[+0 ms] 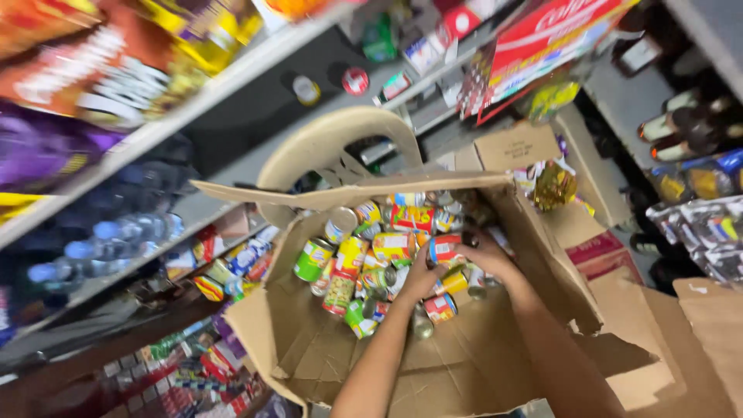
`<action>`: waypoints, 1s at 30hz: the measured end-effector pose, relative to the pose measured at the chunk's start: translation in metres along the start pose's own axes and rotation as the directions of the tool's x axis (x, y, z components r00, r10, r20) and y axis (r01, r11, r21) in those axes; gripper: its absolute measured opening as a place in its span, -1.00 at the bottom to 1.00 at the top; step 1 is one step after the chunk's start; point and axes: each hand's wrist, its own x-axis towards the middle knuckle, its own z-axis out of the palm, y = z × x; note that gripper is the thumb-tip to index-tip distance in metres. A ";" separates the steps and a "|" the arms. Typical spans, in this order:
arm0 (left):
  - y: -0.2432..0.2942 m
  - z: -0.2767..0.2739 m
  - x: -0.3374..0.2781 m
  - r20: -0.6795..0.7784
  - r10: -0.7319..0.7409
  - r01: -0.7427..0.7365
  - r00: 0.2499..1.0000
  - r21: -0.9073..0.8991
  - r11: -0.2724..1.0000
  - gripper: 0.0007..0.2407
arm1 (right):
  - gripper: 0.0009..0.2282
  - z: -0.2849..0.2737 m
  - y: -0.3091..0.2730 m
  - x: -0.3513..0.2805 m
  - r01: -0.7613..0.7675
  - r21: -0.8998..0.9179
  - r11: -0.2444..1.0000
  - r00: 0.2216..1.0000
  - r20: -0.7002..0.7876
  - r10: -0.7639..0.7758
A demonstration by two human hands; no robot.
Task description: Stocking various canned goods from a cardboard box onto store shelves.
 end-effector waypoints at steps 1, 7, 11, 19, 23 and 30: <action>0.017 -0.006 -0.010 -0.003 0.028 -0.028 1.000 0.009 1.000 -0.37 | -0.42 0.000 -0.022 -0.009 0.028 -0.001 1.000 1.000 -0.010 -0.028; 0.149 -0.063 -0.053 -0.014 0.224 -0.220 0.974 -0.255 0.941 -0.21 | -0.51 -0.008 -0.197 -0.060 0.148 0.155 0.977 0.981 0.101 -0.165; 0.279 -0.118 -0.081 -0.044 0.485 -0.470 0.873 -0.336 0.816 -0.25 | -0.46 -0.010 -0.321 -0.099 0.327 0.215 0.920 0.935 0.067 -0.348; 0.538 -0.198 -0.147 -0.150 0.922 -0.934 0.357 -0.072 0.350 -0.73 | -0.29 0.016 -0.595 -0.183 0.779 0.177 0.601 0.625 -0.142 -0.768; 0.647 -0.219 -0.211 -0.117 0.983 -0.916 0.139 0.362 0.173 -0.82 | -0.31 0.007 -0.691 -0.180 0.909 -0.125 0.398 0.332 -0.359 -0.872; 0.746 -0.249 -0.188 -0.076 0.997 -0.823 -0.032 0.568 0.017 -0.73 | -0.40 -0.020 -0.801 -0.158 0.825 -0.415 0.383 0.183 -0.445 -0.876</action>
